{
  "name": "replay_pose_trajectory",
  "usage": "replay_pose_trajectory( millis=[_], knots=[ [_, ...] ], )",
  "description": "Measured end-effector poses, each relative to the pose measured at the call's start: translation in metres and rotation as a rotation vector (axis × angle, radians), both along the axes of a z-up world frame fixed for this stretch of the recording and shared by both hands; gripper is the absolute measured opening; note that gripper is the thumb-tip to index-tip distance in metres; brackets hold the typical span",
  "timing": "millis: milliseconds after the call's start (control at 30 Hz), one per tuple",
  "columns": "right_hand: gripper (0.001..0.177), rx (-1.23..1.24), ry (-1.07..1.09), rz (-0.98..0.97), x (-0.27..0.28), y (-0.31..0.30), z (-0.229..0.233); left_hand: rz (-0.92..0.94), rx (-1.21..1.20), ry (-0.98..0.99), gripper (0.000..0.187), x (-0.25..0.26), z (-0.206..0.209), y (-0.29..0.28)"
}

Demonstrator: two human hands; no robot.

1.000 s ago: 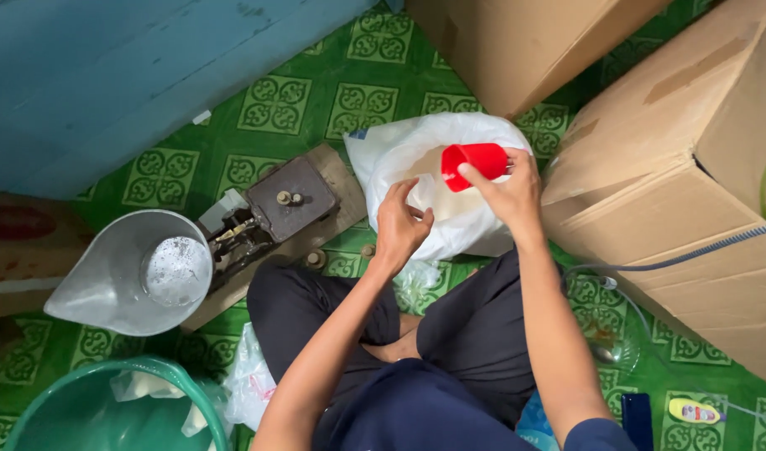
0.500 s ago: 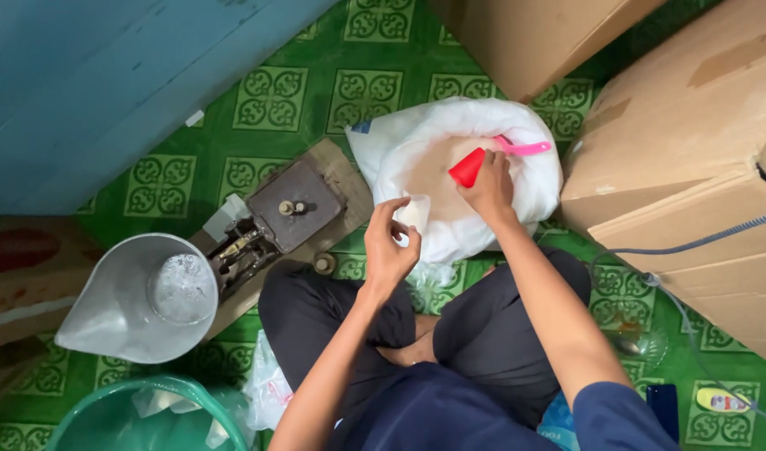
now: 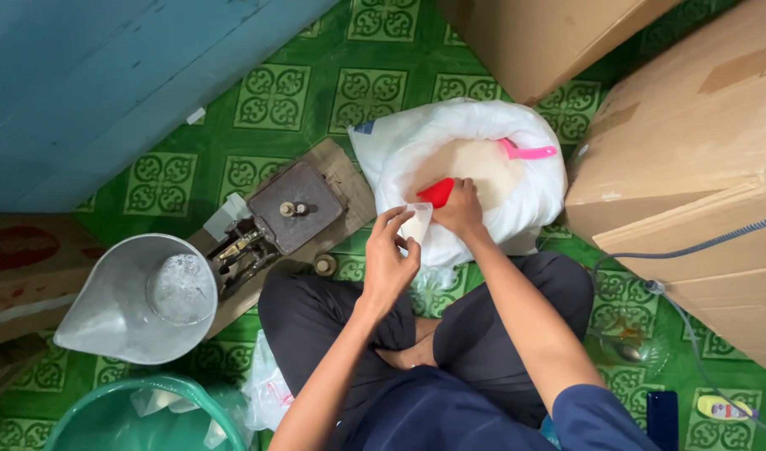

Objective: Packaging white powder from a large sack into small plastic bags using a scoop and a manual filling funnel.

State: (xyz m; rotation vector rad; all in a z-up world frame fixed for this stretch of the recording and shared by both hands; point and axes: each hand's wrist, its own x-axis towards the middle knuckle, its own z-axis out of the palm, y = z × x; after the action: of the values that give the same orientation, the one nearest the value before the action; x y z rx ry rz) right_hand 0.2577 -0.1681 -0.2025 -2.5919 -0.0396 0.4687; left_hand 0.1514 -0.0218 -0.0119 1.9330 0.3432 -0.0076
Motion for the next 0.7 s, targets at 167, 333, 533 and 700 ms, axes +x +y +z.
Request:
replay_pose_trajectory(
  millis=[167, 333, 533, 700],
  knots=[
    [0.078, 0.189, 0.220, -0.054, 0.000, 0.015, 0.077, 0.006, 0.019, -0.002, 0.046, 0.001, -0.003, 0.000],
    [0.068, 0.182, 0.165, -0.139, 0.019, -0.029, 0.046, 0.031, 0.003, -0.041, 0.047, 0.005, -0.002, -0.003],
    [0.067, 0.314, 0.043, -0.208, 0.015, -0.070, 0.085, 0.031, -0.017, -0.080, 0.052, 0.011, -0.002, -0.012],
    [0.074, 0.354, -0.088, -0.270, 0.013, -0.090, 0.121, 0.044, -0.038, -0.098, 0.054, 0.017, -0.005, -0.019]
  ],
)
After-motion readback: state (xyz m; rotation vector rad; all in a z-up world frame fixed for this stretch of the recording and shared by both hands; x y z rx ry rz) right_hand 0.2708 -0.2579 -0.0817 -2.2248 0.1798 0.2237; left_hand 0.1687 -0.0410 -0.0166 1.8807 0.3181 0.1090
